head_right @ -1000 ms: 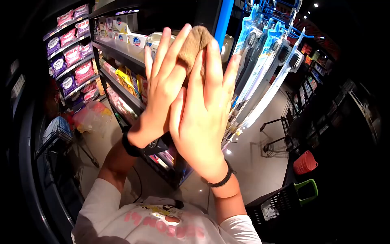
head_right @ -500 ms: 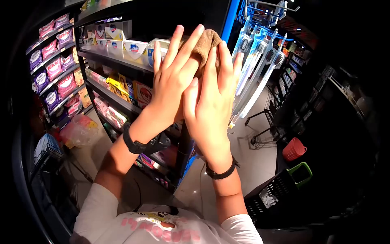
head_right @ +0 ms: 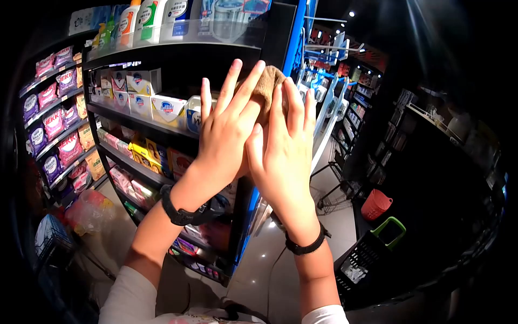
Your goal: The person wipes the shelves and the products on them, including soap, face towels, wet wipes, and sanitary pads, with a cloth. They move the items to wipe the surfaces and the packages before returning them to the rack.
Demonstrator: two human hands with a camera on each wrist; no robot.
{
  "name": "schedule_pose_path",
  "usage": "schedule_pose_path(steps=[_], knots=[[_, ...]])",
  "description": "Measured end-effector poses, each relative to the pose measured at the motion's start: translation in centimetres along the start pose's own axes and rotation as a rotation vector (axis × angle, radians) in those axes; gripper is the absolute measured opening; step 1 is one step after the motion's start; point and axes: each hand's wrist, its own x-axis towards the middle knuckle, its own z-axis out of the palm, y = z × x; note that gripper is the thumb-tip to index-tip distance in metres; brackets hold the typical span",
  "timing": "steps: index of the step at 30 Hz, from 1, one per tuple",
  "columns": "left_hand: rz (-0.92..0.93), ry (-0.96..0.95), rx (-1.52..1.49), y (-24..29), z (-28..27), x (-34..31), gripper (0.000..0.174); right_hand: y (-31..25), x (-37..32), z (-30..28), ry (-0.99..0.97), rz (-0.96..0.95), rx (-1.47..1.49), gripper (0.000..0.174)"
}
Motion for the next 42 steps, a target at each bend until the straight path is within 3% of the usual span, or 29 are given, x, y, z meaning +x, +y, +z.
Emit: schedule_pose_path(steps=[3,7,11,15,18,23,25,29,31,35,39,42], knots=[[0.006,0.032,-0.007,-0.3,1.2,-1.7,0.023,-0.5,-1.3,0.1,-0.03,0.027,0.021,0.049],[-0.003,-0.124,-0.02,0.3,0.6,-6.1,0.022,-1.5,-5.5,0.9,-0.097,0.087,0.02,0.045],[0.064,-0.186,0.106,-0.1,-0.9,-2.9,0.026,-1.7,-2.9,-0.2,-0.089,0.125,0.128,0.041],[0.131,-0.082,0.204,-1.9,-1.0,2.8,0.024,-1.3,2.7,-1.4,-0.05,0.065,-0.034,0.042],[0.162,-0.086,0.24,-2.5,-1.5,5.3,0.033,-1.2,5.2,-2.3,-0.04,0.031,-0.045,0.037],[0.169,-0.05,0.149,-2.9,-1.0,4.5,0.039,-1.0,5.1,-2.4,-0.06,0.016,-0.057,0.029],[0.178,-0.018,0.081,-2.9,-0.5,2.9,0.039,-1.5,3.9,-2.2,-0.068,0.077,0.006,0.035],[0.221,-0.096,0.043,-4.1,-1.3,3.7,0.04,-1.7,4.5,-1.1,0.064,0.01,-0.124,0.047],[0.233,0.001,-0.115,-4.7,-1.2,6.2,0.041,-1.0,7.0,-1.3,0.093,0.026,-0.184,0.05],[0.344,0.107,0.009,-5.7,-0.5,11.2,0.044,0.0,12.1,-2.4,0.195,0.012,-0.41,0.037],[0.354,0.146,-0.08,-6.4,0.4,13.1,0.042,0.0,15.1,-3.2,0.112,0.002,-0.621,0.019],[0.341,0.172,-0.187,-6.8,0.7,13.1,0.039,-0.1,16.2,-3.4,0.003,0.026,-0.706,0.016]])
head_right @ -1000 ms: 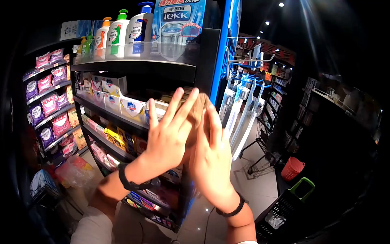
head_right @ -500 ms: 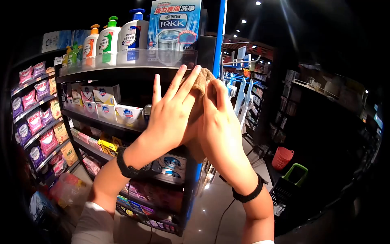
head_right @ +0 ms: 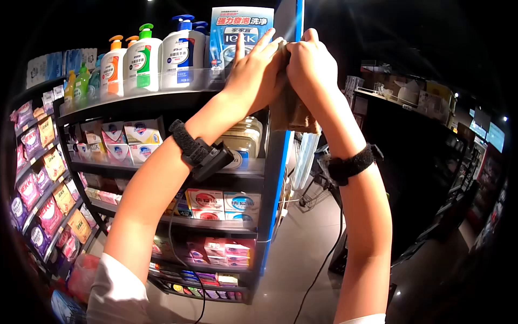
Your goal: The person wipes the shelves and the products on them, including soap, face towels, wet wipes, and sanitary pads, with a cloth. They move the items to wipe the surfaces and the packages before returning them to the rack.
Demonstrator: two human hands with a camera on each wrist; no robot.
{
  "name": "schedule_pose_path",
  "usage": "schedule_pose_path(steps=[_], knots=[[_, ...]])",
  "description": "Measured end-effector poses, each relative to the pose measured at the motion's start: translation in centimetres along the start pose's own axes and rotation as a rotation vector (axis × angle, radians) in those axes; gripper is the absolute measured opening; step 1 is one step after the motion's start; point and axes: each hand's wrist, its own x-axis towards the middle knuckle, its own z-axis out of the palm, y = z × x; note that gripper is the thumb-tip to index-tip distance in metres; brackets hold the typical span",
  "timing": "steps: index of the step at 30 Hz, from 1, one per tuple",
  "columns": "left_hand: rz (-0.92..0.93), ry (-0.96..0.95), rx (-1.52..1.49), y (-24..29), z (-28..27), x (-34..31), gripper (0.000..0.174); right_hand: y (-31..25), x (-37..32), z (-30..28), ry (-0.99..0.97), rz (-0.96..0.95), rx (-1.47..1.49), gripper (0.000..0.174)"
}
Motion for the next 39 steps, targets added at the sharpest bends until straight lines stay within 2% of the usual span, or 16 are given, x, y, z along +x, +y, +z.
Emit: schedule_pose_path(steps=[4,7,8,9,12,14,17,18,19,21,25,27,28,32,36,39], knots=[[-0.014,0.046,0.053,0.9,0.5,-0.7,0.036,-0.2,-0.5,-1.3,-0.075,-0.005,0.065,0.018],[0.032,0.055,0.246,1.7,1.1,-2.5,0.037,-0.8,-3.4,-1.9,-0.087,0.025,0.144,0.023],[0.037,0.071,0.236,2.0,1.6,-3.5,0.037,-0.7,-4.6,-1.7,-0.057,-0.001,0.165,0.023],[0.045,0.084,0.221,2.4,1.5,-4.2,0.036,-0.4,-5.5,-1.6,-0.115,-0.015,0.164,0.021],[0.079,-0.05,0.435,3.0,1.2,-4.2,0.038,0.0,-6.6,-0.8,-0.076,-0.12,0.118,0.018],[0.108,-0.065,0.56,2.8,0.5,-2.7,0.037,0.5,-5.4,-0.4,-0.057,-0.102,0.148,0.019],[0.045,-0.087,0.5,1.5,1.2,-0.7,0.038,1.2,-2.9,-0.4,-0.071,-0.109,0.183,0.021],[-0.002,-0.084,0.421,1.7,0.9,-0.6,0.041,1.1,-2.3,-0.6,-0.098,-0.121,0.169,0.02],[-0.104,-0.059,0.178,2.2,0.8,-1.0,0.045,0.8,-2.0,-0.7,-0.094,-0.126,0.135,0.02],[-0.152,-0.024,0.067,2.6,0.5,-2.3,0.047,0.3,-2.4,-1.0,-0.131,-0.142,0.162,0.02],[-0.084,-0.082,0.094,3.0,0.2,-6.5,0.052,-1.4,-6.5,-1.4,-0.218,-0.13,0.167,0.015],[-0.03,-0.124,0.141,3.3,-0.2,-8.1,0.053,-1.6,-8.6,-0.1,-0.118,-0.222,0.149,0.019],[0.003,-0.112,0.127,3.0,-0.5,-8.3,0.053,-1.7,-9.0,-0.3,-0.153,-0.228,0.121,0.024],[0.122,-0.267,0.468,1.9,-2.7,-7.2,0.043,-2.5,-7.5,-0.4,-0.123,-0.22,0.121,0.027],[0.113,-0.225,0.555,-0.2,-3.8,-8.1,0.036,-4.6,-5.5,-0.7,-0.23,-0.197,0.154,0.021],[0.053,-0.198,0.365,-2.5,-5.6,-9.3,0.037,-6.7,-3.9,0.1,-0.247,-0.203,0.28,0.02]])
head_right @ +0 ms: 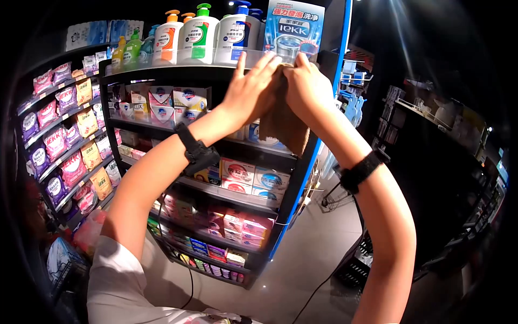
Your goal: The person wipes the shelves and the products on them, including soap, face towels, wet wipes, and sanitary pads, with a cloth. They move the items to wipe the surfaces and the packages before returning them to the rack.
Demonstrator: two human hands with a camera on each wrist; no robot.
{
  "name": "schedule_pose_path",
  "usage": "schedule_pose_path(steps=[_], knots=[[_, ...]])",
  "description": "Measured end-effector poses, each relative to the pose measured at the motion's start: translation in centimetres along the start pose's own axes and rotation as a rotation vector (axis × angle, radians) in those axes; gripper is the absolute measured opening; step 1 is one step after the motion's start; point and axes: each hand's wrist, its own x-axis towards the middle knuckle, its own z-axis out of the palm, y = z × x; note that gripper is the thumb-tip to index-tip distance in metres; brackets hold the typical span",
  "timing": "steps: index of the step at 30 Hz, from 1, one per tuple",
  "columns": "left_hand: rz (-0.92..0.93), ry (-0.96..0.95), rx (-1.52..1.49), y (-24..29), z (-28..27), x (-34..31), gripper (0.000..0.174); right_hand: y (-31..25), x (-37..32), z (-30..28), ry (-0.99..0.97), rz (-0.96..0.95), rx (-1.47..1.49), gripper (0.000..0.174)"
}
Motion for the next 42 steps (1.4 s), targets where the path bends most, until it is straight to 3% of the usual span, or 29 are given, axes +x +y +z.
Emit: schedule_pose_path(steps=[2,8,12,14,16,17,19,23,27,31,36,40,42], knots=[[-0.036,-0.013,0.021,-2.1,-0.6,-1.0,0.05,-1.7,1.6,1.1,0.012,0.027,0.105,0.019],[-0.207,-0.014,0.036,-5.8,-2.6,-3.9,0.043,-6.3,4.7,4.6,0.127,0.025,0.152,0.016],[-0.326,0.112,-0.032,-3.3,-1.5,-2.5,0.038,-5.0,3.9,4.0,0.107,-0.006,0.097,0.014],[-0.29,0.24,-0.1,-1.2,-0.8,-0.8,0.025,-2.9,2.9,3.1,0.115,-0.027,-0.005,0.016],[-0.375,0.199,-0.211,1.5,1.5,0.8,0.028,-1.2,0.9,0.7,0.05,0.042,-0.086,0.012],[-0.289,0.188,-0.293,3.3,0.3,1.5,0.034,-0.1,-0.2,-0.6,0.073,0.043,0.005,0.012],[-0.333,0.246,-0.423,6.1,1.6,3.1,0.032,2.7,-1.2,-0.9,0.07,0.049,-0.097,0.011],[-0.33,0.287,-0.377,5.8,1.6,3.5,0.026,2.9,-0.1,-1.7,-0.011,0.021,-0.196,0.011],[-0.301,0.223,-0.25,3.3,0.8,1.8,0.024,0.3,2.0,-0.9,-0.037,-0.012,-0.239,0.014],[-0.372,0.191,-0.1,-2.9,-1.2,-1.8,0.017,-5.1,5.9,2.2,0.021,-0.079,-0.047,0.015],[-0.41,-0.116,0.259,-12.7,-4.9,-8.0,0.035,-13.9,10.3,5.8,-0.043,-0.037,0.292,0.023],[-0.35,-0.272,0.162,-14.2,-6.9,-8.3,0.035,-14.6,11.2,6.2,-0.118,0.013,0.362,0.025],[-0.3,-0.208,0.138,-13.9,-5.8,-7.8,0.032,-13.1,10.8,5.6,-0.147,0.001,0.324,0.024]])
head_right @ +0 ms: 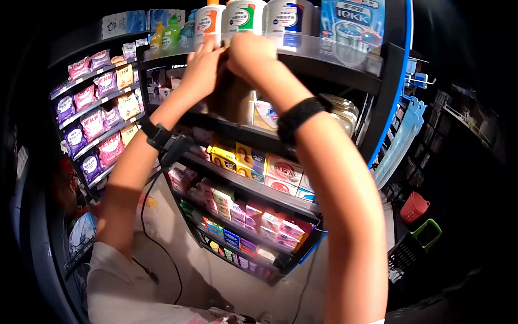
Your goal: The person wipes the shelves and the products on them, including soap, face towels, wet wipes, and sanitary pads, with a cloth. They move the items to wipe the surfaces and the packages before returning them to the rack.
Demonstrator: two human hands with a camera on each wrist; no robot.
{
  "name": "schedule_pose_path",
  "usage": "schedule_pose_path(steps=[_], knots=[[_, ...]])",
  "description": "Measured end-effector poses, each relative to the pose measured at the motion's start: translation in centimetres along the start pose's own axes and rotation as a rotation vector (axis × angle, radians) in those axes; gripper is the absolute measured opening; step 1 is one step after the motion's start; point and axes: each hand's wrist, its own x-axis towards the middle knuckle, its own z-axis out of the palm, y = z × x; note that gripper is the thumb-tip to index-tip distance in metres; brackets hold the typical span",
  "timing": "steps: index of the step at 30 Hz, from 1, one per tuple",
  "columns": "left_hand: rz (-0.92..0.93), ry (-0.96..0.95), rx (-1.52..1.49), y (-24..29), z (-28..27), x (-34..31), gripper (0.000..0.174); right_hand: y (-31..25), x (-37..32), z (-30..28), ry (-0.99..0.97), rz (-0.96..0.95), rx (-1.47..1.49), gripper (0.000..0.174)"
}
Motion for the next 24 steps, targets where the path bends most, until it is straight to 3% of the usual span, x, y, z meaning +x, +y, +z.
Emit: schedule_pose_path(steps=[1,2,5,6,9,13,17,20,22,24], knots=[[-0.085,-0.092,-0.218,1.4,-0.5,0.7,0.029,1.0,-0.2,-0.3,0.007,0.016,0.006,0.023],[-0.064,-0.051,-0.346,3.0,-0.5,0.9,0.029,2.2,-0.6,-0.6,0.01,0.036,0.01,0.022],[-0.101,-0.053,-0.35,7.5,-1.2,1.4,0.034,6.7,-2.1,-2.5,0.037,-0.012,0.024,0.026],[-0.044,0.043,-0.356,8.0,0.1,1.3,0.036,8.0,-2.8,-3.0,0.057,-0.055,0.066,0.029],[-0.018,0.086,-0.315,8.5,0.3,1.4,0.037,8.4,-3.6,-3.6,0.076,-0.044,0.127,0.035],[-0.059,-0.025,-0.415,7.1,0.5,0.9,0.031,5.8,-2.9,-3.8,-0.009,-0.057,0.05,0.03],[-0.124,-0.182,-0.28,3.7,0.8,0.3,0.029,4.4,-0.1,-1.7,-0.03,-0.079,0.044,0.029],[-0.167,-0.107,-0.328,-0.5,1.8,-0.8,0.032,1.8,2.4,0.4,-0.064,-0.085,0.041,0.031],[-0.197,-0.154,-0.321,-3.2,0.9,-1.6,0.036,-0.4,4.4,2.4,-0.003,-0.078,0.128,0.03],[-0.234,-0.195,-0.29,-5.7,0.2,-2.1,0.038,-2.6,6.6,3.7,-0.067,-0.035,0.061,0.031]])
